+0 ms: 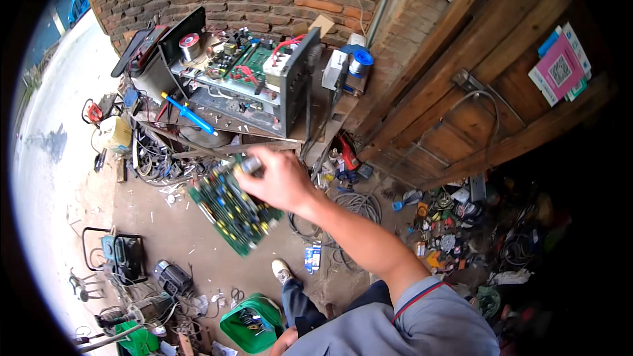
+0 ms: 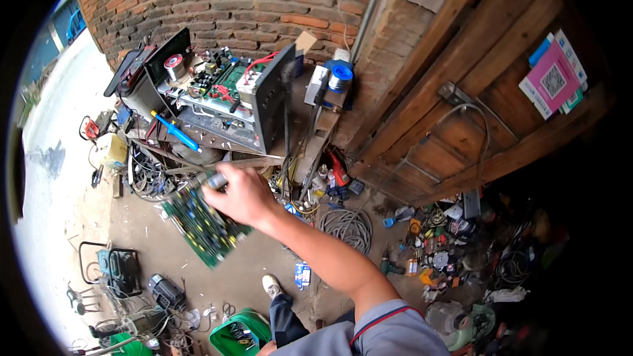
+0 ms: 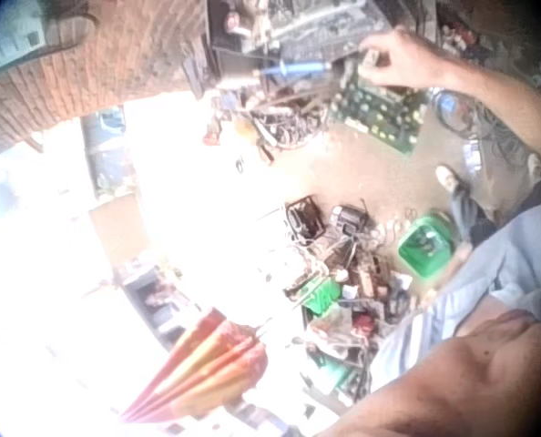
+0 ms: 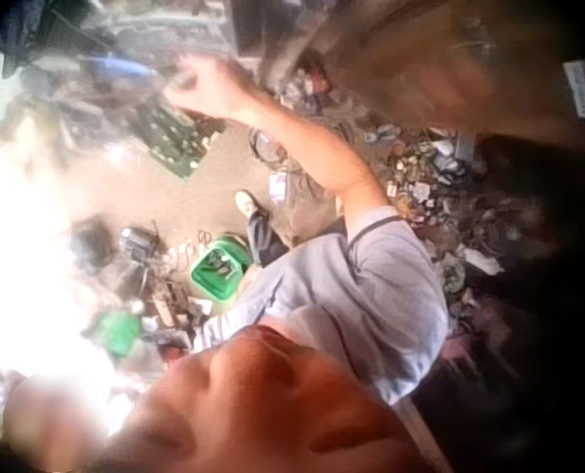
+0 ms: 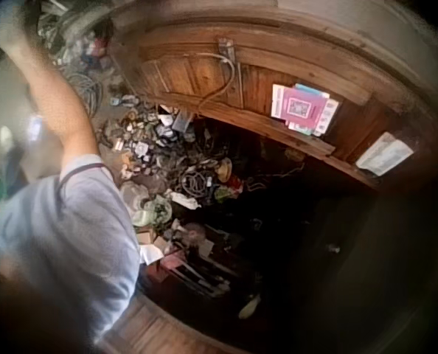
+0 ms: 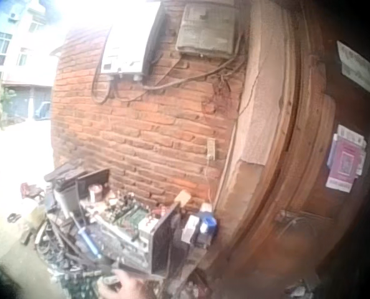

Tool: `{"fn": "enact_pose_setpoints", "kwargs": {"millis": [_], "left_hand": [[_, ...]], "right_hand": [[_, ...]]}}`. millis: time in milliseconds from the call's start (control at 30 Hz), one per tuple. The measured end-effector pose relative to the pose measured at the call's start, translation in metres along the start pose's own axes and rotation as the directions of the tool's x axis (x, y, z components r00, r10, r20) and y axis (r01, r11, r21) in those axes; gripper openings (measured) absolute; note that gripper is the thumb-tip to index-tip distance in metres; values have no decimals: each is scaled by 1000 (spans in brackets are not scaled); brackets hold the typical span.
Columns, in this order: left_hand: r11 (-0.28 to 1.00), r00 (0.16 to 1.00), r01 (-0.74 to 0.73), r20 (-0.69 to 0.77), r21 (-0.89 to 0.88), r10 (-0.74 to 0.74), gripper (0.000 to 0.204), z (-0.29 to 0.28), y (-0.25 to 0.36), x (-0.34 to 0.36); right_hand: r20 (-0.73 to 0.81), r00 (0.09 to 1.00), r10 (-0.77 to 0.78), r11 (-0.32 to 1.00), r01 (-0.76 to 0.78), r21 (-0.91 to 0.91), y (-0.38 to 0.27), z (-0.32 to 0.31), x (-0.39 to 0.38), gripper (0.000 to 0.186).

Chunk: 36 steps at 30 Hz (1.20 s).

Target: The person uses a soldering iron and tweezers to work on small electronic components and a circuit board. They heat and manipulate wires and connectors, occasionally picking up and inspecting parts from a cluttered workbench.

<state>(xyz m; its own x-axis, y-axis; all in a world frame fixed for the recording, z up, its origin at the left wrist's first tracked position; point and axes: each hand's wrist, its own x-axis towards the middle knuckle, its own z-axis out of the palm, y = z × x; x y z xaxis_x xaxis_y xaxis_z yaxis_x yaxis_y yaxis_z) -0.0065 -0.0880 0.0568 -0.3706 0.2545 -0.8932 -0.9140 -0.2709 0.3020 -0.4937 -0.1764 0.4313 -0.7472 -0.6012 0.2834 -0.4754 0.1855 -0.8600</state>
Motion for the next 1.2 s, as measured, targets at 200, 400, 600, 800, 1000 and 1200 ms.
{"fn": "enact_pose_setpoints", "kwargs": {"millis": [200, 400, 600, 800, 1000, 1200], "left_hand": [[979, 991, -131, -18, 154, 136, 33, 11, 62, -35], [908, 956, -280, 4, 312, 293, 32, 5, 112, -57], [832, 915, -360, -15, 422, 403, 32, -52, 132, -89], [618, 785, -531, 63, 581, 616, 28, -121, 141, -94], [580, 614, -207, -357, 788, 704, 28, -169, 259, -145], [498, 419, -823, -300, 274, 857, 29, -154, 460, -247]], "right_hand": [[75, 928, 366, 926, -371, 68, 32, -31, -93, 42], [100, 901, 422, 891, -432, 140, 43, -24, -124, 45], [-31, 875, 484, 869, -476, 132, 8, -5, -120, 41], [-163, 919, 360, 929, -370, -32, -23, 6, -79, 45], [-235, 962, 141, 968, -184, -171, -38, -1, -6, 36], [-205, 979, -7, 955, -54, -291, -37, 10, 81, 35]]}}
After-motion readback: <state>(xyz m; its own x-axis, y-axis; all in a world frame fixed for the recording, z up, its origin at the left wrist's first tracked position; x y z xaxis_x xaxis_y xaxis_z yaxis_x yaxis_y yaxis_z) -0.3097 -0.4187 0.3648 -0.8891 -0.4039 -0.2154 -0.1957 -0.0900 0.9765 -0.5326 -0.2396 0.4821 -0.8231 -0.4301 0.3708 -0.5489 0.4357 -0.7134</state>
